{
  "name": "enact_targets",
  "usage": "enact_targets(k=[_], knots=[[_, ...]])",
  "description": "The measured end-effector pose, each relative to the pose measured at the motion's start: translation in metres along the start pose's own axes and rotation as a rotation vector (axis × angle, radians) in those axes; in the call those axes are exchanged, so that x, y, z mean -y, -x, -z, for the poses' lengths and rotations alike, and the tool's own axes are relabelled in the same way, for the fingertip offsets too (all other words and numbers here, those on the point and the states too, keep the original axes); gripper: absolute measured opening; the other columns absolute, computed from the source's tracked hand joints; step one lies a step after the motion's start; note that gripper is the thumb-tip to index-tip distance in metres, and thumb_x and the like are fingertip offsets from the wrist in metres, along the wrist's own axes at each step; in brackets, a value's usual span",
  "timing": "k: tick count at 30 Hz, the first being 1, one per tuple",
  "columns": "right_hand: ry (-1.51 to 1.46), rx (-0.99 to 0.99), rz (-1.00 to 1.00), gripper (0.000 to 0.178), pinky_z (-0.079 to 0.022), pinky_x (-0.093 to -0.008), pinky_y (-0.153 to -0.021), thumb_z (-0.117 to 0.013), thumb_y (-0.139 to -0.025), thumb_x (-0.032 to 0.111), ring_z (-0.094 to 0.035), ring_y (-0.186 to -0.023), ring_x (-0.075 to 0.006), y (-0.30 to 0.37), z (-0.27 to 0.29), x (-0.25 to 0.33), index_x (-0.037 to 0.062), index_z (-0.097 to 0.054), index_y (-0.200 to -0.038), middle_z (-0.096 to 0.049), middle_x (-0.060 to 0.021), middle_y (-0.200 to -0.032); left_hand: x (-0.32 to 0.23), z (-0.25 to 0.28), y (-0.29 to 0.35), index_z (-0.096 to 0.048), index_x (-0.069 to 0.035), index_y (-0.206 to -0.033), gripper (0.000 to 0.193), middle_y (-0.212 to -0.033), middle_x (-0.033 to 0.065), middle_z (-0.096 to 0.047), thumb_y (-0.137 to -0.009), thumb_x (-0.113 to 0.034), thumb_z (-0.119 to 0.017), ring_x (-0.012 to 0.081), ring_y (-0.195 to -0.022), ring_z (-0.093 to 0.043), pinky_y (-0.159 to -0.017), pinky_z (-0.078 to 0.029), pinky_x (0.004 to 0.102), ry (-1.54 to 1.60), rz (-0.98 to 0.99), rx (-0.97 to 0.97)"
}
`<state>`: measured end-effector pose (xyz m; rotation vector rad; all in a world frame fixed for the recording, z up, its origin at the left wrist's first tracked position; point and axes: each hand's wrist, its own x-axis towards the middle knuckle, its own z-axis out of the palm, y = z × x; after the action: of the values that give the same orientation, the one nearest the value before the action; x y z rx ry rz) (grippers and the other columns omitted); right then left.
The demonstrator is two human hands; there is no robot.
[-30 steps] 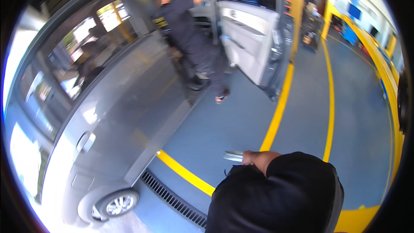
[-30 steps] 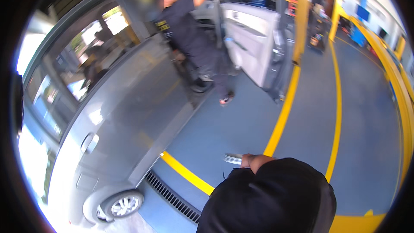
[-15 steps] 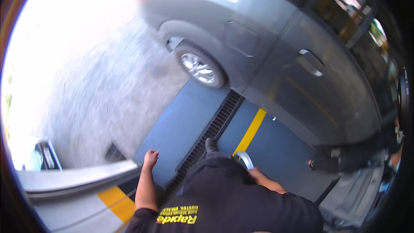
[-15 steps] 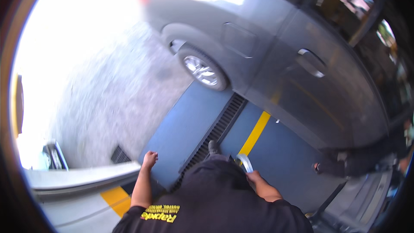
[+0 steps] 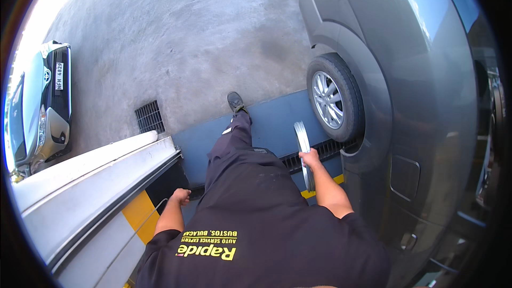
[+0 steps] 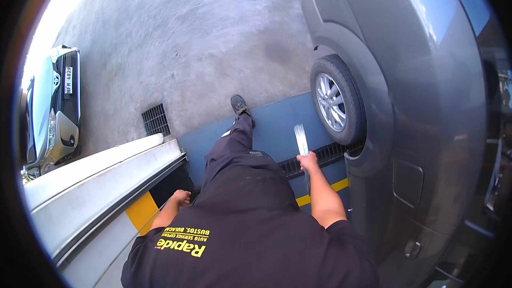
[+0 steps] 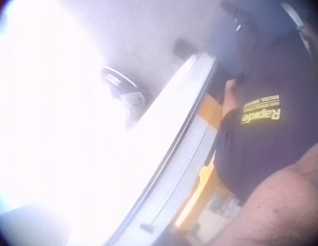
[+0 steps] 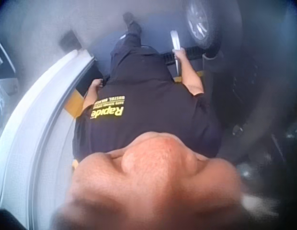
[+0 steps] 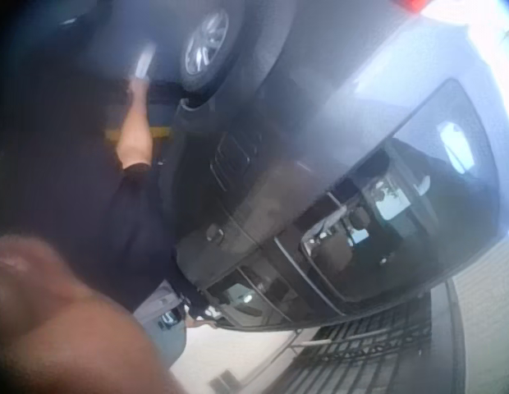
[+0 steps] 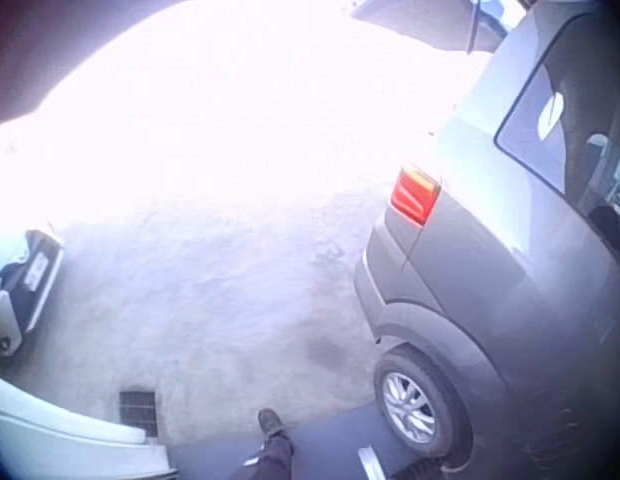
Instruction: The person walks through an auto repair shop carrying a coiled wire, places it in the trunk of a gray SUV, and then measures and cuts a length of wire. The person strips the wire ends and attaches a small black connector to one end.
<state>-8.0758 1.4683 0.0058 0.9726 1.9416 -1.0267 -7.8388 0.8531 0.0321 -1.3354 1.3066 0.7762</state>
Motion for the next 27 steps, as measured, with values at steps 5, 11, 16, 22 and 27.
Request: enact_targets(k=[5,11,16,22,27], knots=[[0.103,0.198,0.210,0.017,-0.046,-0.0361,-0.041,-0.077,-0.082,0.012,-0.056,-0.045,-0.0161,-0.068,0.017,0.352,-0.0004,-0.067,-0.089,-0.060,-0.0052,-0.062,-0.302,0.118,-0.004,-0.072,0.001,-0.085,0.038,-0.084,0.0203,-0.072,-0.095,-0.036,-0.066,0.0351,-0.078,-0.070,-0.071,-0.056,0.0473,-0.443,-0.597,-0.289],[-0.044,0.235,0.609,0.029,-0.043,-0.0270,-0.046,-0.075,-0.085,0.008,-0.050,-0.050,-0.0081,0.053,0.106,0.680,-0.0014,-0.063,-0.109,-0.057,-0.0011,-0.069,-0.689,0.183,0.160,-0.070,0.001,-0.110,0.036,-0.103,0.0157,-0.075,-0.096,-0.032,-0.070,0.0283,-0.095,-0.071,-0.086,-0.055,0.0409,0.052,-1.147,-0.313],[-0.379,0.421,1.162,0.041,-0.043,-0.0282,-0.057,-0.064,-0.090,0.011,-0.046,-0.046,-0.0103,0.107,0.201,0.853,-0.0036,-0.051,-0.126,-0.048,0.0004,-0.060,-0.928,0.194,0.310,-0.062,-0.004,-0.128,0.049,-0.120,0.0103,-0.069,-0.104,-0.046,-0.057,0.0219,-0.108,-0.066,-0.095,-0.051,0.0403,0.418,-1.254,0.111],[-0.602,0.715,1.424,0.040,-0.048,-0.0293,-0.058,-0.062,-0.089,0.013,-0.051,-0.046,-0.0117,0.036,0.291,1.043,-0.0005,-0.048,-0.124,-0.050,0.0006,-0.058,-1.183,0.243,0.510,-0.060,0.003,-0.128,0.077,-0.113,0.0202,-0.070,-0.105,-0.066,-0.034,0.0306,-0.105,-0.067,-0.097,-0.051,0.0468,0.991,-1.599,0.818],[-0.675,0.740,1.377,0.041,-0.047,-0.0298,-0.056,-0.063,-0.087,0.013,-0.050,-0.044,-0.0116,-0.011,0.326,1.079,-0.0016,-0.049,-0.122,-0.048,0.0005,-0.056,-1.240,0.229,0.551,-0.062,0.001,-0.108,0.079,-0.090,0.0176,-0.068,-0.099,-0.074,-0.038,0.0314,-0.086,-0.066,-0.085,-0.054,0.0465,1.132,-1.345,0.824]])
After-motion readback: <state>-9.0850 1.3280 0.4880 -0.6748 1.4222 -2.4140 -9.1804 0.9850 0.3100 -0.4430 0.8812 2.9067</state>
